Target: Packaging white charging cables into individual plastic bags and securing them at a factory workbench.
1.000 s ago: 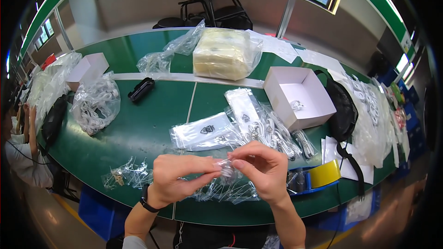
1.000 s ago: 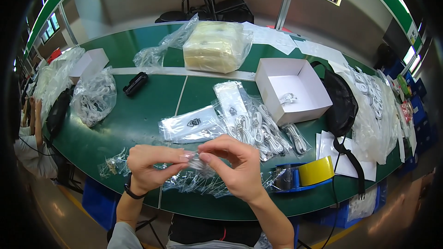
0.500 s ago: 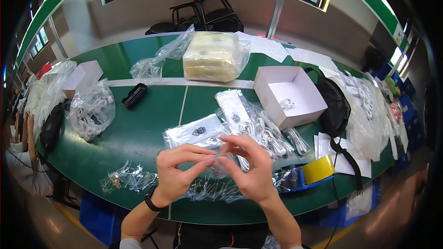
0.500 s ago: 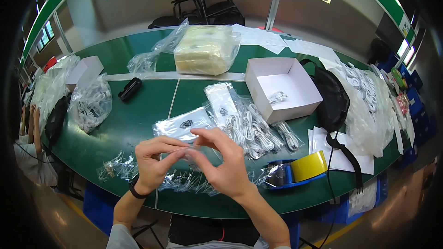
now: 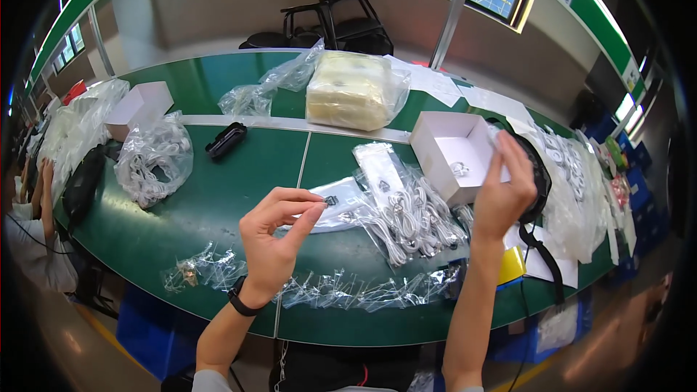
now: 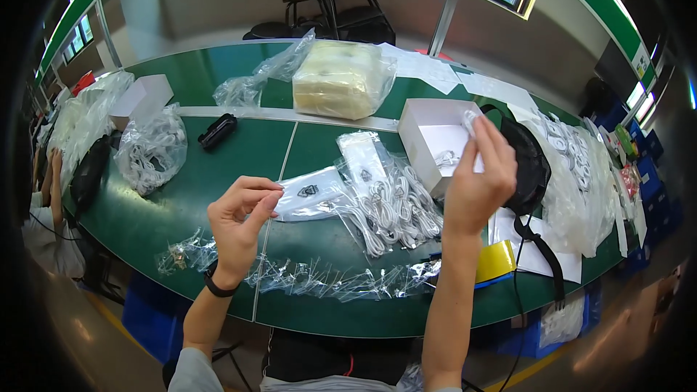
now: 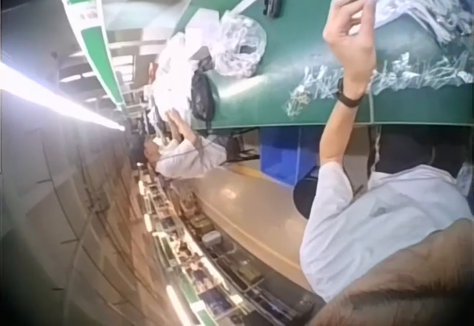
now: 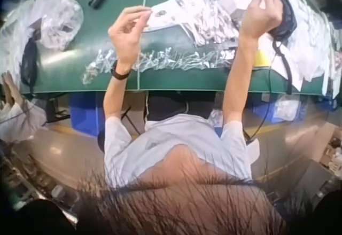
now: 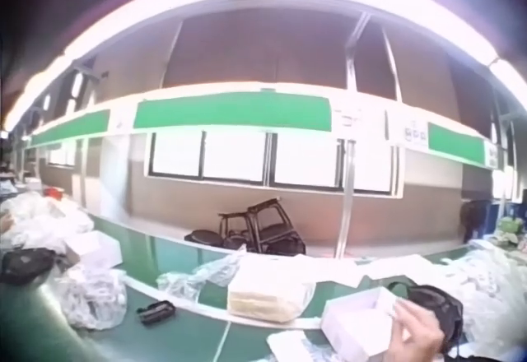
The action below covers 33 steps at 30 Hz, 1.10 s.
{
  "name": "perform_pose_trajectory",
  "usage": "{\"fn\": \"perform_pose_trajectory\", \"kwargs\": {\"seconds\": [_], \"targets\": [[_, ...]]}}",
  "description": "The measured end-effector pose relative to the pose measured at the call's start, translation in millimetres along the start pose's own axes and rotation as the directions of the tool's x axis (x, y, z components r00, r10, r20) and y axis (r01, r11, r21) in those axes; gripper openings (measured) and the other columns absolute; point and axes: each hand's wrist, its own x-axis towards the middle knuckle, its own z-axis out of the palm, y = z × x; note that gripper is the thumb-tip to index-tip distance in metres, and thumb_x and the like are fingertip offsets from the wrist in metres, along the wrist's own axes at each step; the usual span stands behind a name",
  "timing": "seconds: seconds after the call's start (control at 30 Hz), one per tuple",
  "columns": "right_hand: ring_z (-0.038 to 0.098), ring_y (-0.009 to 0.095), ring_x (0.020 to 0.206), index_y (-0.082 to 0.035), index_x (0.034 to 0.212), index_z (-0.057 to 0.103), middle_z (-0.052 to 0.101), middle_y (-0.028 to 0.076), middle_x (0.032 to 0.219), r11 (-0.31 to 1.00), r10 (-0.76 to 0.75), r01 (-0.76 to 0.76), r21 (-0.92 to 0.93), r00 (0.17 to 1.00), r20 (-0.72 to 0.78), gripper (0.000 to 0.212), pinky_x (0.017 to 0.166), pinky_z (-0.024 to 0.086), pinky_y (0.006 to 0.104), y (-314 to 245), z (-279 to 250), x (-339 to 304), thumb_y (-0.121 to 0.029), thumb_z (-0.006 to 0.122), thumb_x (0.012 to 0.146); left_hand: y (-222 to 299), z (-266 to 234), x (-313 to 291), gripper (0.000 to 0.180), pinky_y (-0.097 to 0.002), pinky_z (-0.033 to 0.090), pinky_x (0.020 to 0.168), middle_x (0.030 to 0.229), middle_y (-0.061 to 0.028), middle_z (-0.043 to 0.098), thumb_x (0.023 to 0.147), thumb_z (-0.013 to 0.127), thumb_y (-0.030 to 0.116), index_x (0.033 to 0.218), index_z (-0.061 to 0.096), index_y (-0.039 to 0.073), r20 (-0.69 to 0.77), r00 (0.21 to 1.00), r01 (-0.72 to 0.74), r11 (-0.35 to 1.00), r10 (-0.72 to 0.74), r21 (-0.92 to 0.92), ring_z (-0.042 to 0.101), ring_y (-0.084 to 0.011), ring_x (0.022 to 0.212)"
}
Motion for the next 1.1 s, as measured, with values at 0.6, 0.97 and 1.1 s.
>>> {"fn": "perform_pose_trajectory", "kwargs": {"seconds": [0.6, 0.97, 1.1], "targets": [[0.053, 0.031, 0.097, 0.0, 0.082, 0.068, 0.058, 0.013, 0.095, 0.975, -0.16, 0.22, 0.017, 0.653, 0.74, 0.016, 0.087, 0.041, 0.0431, -62, 23, -109, -0.013, 0.074, 0.076, -10, -7, 4, 0.01, -0.0252, 0.056, 0.068, 0.098, -0.0072, 0.071, 0.092, 0.068, 0.006, 0.097, 0.075, 0.0, 0.105, 0.991, 0.08, 0.995, -0.087, 0.063, 0.066, -0.0112, 0.083], [0.063, 0.012, 0.095, 0.006, 0.106, 0.068, 0.066, 0.006, 0.102, 0.128, -0.066, -0.879, 0.458, 0.454, 0.889, 0.014, 0.086, 0.052, 0.0267, -63, 11, -95, 0.001, 0.061, 0.095, -20, 4, 0, 0.025, -0.0307, 0.053, 0.091, 0.116, -0.0101, 0.07, 0.094, 0.066, 0.007, 0.116, 0.07, -0.003, 0.289, 0.914, 0.323, 0.942, -0.285, -0.091, 0.065, -0.0148, 0.106], [0.065, 0.014, 0.099, 0.005, 0.111, 0.068, 0.068, 0.007, 0.107, 0.008, -0.141, -0.91, 0.414, 0.408, 0.902, 0.019, 0.09, 0.054, 0.0303, -71, 5, -99, -0.002, 0.064, 0.094, -22, 5, -1, 0.027, -0.0308, 0.051, 0.096, 0.117, -0.0122, 0.07, 0.096, 0.064, 0.01, 0.118, 0.069, -0.005, 0.383, 0.882, 0.36, 0.918, -0.276, -0.166, 0.064, -0.0159, 0.108]]}}
